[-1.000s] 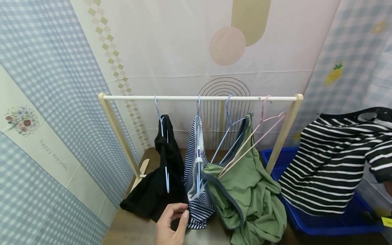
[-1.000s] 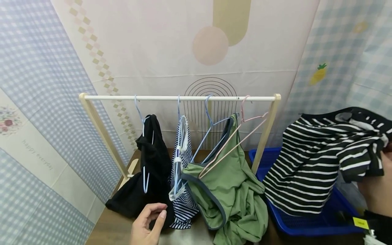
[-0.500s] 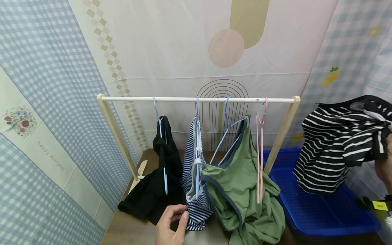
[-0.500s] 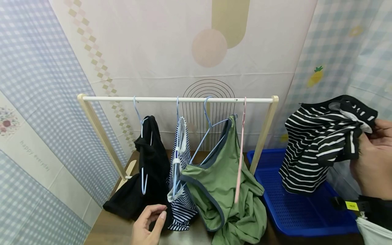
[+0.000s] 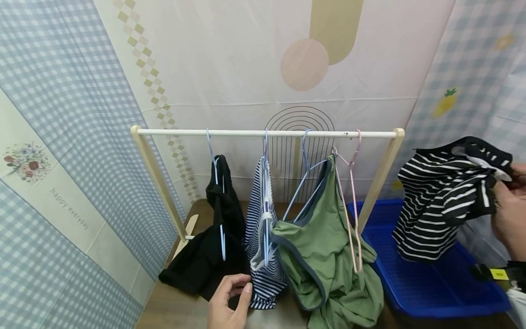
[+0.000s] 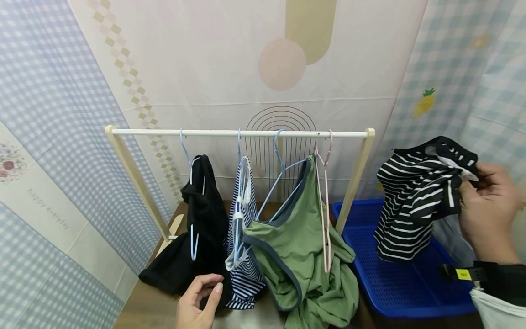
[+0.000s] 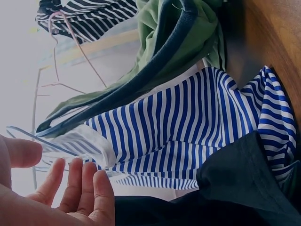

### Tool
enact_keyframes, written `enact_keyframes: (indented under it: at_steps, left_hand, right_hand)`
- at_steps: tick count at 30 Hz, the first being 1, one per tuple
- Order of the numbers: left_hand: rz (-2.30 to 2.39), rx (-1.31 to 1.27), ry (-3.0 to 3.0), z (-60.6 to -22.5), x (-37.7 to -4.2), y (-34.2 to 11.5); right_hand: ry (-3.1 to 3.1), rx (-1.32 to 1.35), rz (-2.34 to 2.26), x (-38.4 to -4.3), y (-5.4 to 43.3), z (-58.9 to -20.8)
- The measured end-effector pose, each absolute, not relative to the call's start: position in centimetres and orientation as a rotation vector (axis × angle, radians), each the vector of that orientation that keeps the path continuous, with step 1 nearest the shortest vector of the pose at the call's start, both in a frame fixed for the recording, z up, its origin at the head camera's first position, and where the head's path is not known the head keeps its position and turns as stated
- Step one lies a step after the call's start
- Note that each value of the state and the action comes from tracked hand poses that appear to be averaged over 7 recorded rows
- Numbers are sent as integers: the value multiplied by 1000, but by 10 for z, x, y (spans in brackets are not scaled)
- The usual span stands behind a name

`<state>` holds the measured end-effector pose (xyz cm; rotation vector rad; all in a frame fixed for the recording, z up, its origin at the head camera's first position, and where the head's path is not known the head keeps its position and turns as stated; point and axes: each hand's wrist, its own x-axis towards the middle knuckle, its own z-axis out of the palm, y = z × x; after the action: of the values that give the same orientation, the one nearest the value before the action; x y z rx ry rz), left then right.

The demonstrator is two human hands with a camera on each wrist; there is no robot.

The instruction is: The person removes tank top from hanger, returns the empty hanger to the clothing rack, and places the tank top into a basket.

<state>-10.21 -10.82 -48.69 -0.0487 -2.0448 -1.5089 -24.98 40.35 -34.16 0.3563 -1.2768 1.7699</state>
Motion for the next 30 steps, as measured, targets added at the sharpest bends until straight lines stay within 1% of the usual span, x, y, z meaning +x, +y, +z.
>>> enact_keyframes:
  at_steps: [5, 8, 11, 15, 19, 25, 30]
  left_hand:
    - [-1515, -42, -2065, -487, -102, -108]
    - [-1523, -36, -2073, -488, -101, -107]
    - [-1525, -37, -2075, -488, -101, -106]
    - [-1524, -41, -2074, -487, -102, -105]
    - [-1532, -39, -2085, -487, -102, -104]
    - [-1534, 1, -2119, -487, -102, -104]
    - [-1570, 70, -2153, -485, -101, -103]
  right_hand:
    - [-1611, 80, 1498, -248, 404, -350]
    - [-1870, -81, 1238, -246, 406, -357]
    - [-1992, -167, 1110, -246, 406, -366]
    - [-2104, -252, 1056, -249, 404, -377]
    - [-2236, -274, 988, -252, 405, -389]
    - [-2300, -139, 892, -259, 409, -410]
    - [-2407, -108, 831, -265, 407, -427]
